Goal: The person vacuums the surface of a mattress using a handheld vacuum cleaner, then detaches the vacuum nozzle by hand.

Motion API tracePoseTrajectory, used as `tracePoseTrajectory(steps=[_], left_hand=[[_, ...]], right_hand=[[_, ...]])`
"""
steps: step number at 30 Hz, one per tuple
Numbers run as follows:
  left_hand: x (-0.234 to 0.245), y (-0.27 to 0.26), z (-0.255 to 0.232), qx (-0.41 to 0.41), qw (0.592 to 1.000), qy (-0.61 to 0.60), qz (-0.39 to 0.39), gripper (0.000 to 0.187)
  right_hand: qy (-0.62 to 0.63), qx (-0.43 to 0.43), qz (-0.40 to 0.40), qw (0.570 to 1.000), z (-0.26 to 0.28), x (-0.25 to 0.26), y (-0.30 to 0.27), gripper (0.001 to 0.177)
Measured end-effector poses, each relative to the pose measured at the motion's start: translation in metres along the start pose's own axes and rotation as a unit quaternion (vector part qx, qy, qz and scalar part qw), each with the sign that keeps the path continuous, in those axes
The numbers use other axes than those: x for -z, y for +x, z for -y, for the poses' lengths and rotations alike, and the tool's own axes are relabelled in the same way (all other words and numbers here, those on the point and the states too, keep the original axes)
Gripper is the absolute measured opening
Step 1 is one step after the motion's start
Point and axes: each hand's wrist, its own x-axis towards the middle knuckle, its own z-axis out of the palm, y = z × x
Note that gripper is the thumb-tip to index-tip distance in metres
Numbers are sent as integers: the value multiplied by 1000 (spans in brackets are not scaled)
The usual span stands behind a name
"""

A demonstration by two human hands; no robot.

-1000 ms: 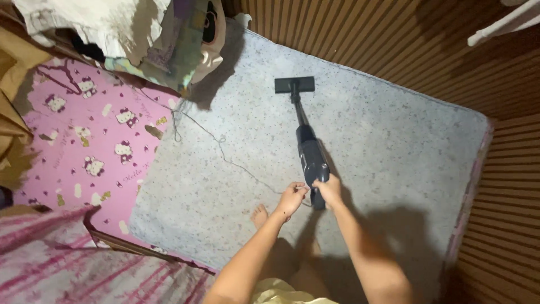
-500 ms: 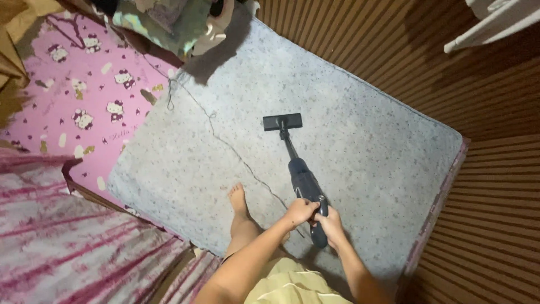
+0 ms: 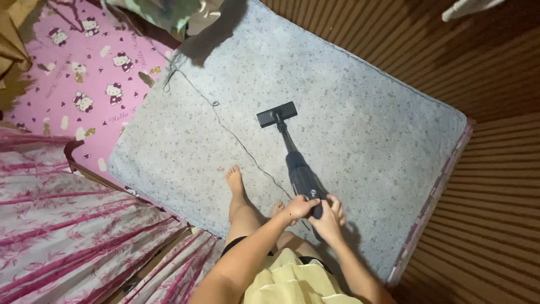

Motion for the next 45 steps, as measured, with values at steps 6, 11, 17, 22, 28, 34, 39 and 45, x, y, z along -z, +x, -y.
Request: tracePoseTrajectory(steps=[6,11,17,22,28,34,39,45], left_hand=[[0,17,12,-13,996,-84,-36,48],[17,22,2,-5,998,-54,-16,48],[36,11,-25,25,990,-135,-21,50],[62,34,-56,-6,994,-99,-40,56],[121,64,-99,-53,993,-110,-2,54],[199,76,-148,4,994,-106,18,54],[248,81,-188,15,999,-43,2,53],[298,118,-217,-90,995,-52,-8,66]], right_hand=[[232,20,-15,972,-8,-34,10,99],[186,53,8,981,12,-17,22,97],[201,88,-13,975,29,-32,51,90],[198,90,-16,976,51,-30,99,80],[226,97,-33,969,97,-41,162,82],[254,37,-31,966,164,-51,209,91],[265,64,-76,959,202,-74,255,86],[236,87,-87,964,213,-112,339,80]])
